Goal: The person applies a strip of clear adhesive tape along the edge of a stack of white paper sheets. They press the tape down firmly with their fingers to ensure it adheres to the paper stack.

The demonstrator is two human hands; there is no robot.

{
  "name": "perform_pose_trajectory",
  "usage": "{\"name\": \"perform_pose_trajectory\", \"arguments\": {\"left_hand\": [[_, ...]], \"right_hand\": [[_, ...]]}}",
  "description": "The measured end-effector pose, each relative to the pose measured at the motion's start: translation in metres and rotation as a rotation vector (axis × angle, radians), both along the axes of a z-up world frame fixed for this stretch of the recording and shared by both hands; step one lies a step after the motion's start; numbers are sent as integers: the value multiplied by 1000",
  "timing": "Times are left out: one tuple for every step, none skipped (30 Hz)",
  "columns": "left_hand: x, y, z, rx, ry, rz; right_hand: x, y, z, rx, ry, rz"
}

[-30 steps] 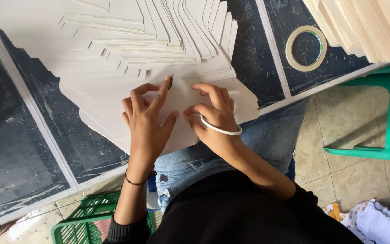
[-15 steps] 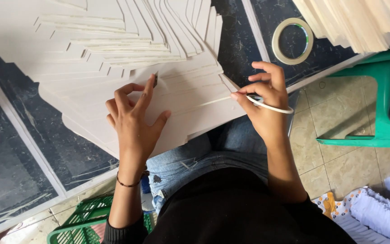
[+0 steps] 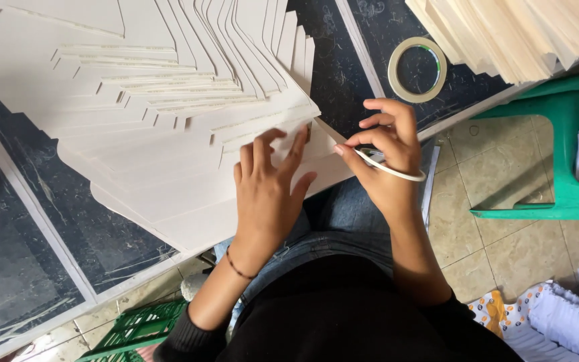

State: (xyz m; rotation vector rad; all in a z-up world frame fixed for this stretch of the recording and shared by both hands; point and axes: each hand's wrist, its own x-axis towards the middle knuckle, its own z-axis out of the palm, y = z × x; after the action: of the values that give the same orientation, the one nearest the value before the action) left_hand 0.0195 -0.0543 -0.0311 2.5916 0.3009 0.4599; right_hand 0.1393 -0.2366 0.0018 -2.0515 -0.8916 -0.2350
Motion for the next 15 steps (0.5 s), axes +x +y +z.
{"name": "perform_pose_trajectory", "arguments": {"left_hand": [[-1, 2, 2, 36, -35, -8], [-6, 2, 4, 69, -61, -21], [-8, 11, 6, 64, -54, -26], [-8, 23, 8, 214, -63, 50], [-9, 35, 11, 364, -73, 125], [-9, 42, 21, 369, -72, 131], [-10, 50, 32, 416, -147, 152], [-10, 58, 43, 462, -224, 172], [-10, 63, 31, 467, -225, 177], [-8, 66, 18, 528, -227, 255], [-7, 68, 5, 589, -229, 334], [-8, 70, 5, 585, -225, 333], [-10, 72, 4, 507, -159, 246], [-7, 77, 4, 434, -105, 160], [-10, 68, 0, 435, -111, 160]], "right_hand": [[2, 2, 8, 33, -41, 9], [-1, 2, 16, 63, -72, 12], [-2, 2, 20, 58, -65, 8], [0, 5, 23, 91, -102, 15], [1, 9, 27, 124, -139, 22], [1, 10, 28, 129, -138, 27], [1, 11, 28, 150, -164, 24], [0, 12, 28, 170, -191, 20], [-5, 17, 30, 174, -192, 24], [-10, 19, 32, 117, -119, 24], [-16, 22, 34, 60, -45, 25], [-11, 20, 22, 56, -42, 25], [-7, 18, 10, 21, 15, 64], [1, 19, -1, -10, 62, 103], [3, 19, -8, -8, 56, 102]]}}
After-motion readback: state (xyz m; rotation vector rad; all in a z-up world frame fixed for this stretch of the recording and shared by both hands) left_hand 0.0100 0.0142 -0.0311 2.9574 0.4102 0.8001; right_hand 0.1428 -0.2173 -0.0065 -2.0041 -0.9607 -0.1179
